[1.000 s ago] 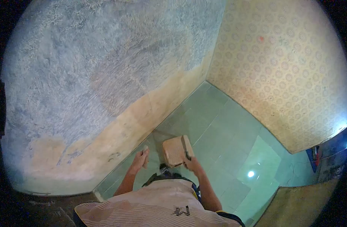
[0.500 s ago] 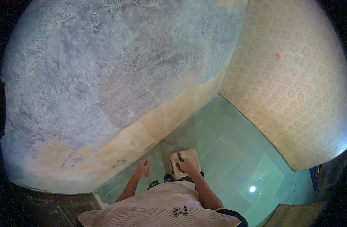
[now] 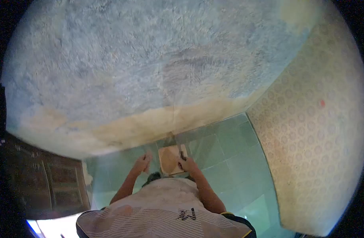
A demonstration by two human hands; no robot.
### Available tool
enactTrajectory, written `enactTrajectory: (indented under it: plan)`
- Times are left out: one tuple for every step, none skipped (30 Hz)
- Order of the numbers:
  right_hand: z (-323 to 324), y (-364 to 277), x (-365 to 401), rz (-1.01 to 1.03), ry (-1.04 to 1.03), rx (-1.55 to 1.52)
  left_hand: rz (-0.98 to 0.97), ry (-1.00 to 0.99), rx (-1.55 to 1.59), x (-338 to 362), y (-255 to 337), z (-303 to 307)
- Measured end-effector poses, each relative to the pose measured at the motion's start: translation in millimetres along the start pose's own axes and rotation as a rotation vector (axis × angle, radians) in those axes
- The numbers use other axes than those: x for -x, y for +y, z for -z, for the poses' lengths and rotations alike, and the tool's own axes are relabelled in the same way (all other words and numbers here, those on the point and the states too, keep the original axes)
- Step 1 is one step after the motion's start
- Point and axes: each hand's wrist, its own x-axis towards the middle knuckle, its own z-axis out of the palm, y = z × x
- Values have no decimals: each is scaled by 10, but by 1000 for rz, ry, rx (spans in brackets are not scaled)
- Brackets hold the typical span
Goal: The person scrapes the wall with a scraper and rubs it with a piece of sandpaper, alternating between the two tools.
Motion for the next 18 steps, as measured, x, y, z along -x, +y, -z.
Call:
enactTrajectory:
  plan:
    - [221,-91,25,16,-3,66,-44,66,15,-12,60,-151]
    - [459,-154,59,30,-8,129,-83,129,26,-10,87,-315]
    - [680,-91,-10,39,32,132,-114,164,73,30,168,-464]
    - [898,-24,-82,50,74,136,-145,199,117,63,236,-611]
    - [1111,-120,-33,33,51,111,-102,190,134,68,261,-744]
    - [1296,-247,22,14,30,81,-58,179,145,89,267,-852]
    - [1480,-264,-7,29,27,64,-16,183,152,166,328,-973]
    - [1649,-268,-39,46,27,48,-31,224,153,255,441,-1098]
    - [1778,-289,-39,20,8,52,-52,264,151,317,504,-1193]
    - [1895,-327,-34,53,31,41,-25,268,154,329,471,-1256]
    - [1990,-335,-41,90,56,29,4,211,166,332,448,-1298]
    - [2062,-319,-67,78,45,29,28,155,178,343,446,-1338]
    - [2112,-309,-100,83,55,-11,39,159,176,350,450,-1382]
    - [2139,-291,-118,88,66,-51,-1,197,126,356,454,-1424]
    - [2155,-241,-146,80,58,-54,-43,233,76,368,489,-1459]
    - [2157,-182,-190,63,45,-94,-35,237,75,370,521,-1483]
    - [2149,-136,-232,46,32,-133,-43,245,69,376,546,-1498]
    - [2118,-115,-251,40,26,-130,-49,253,64,380,542,-1507]
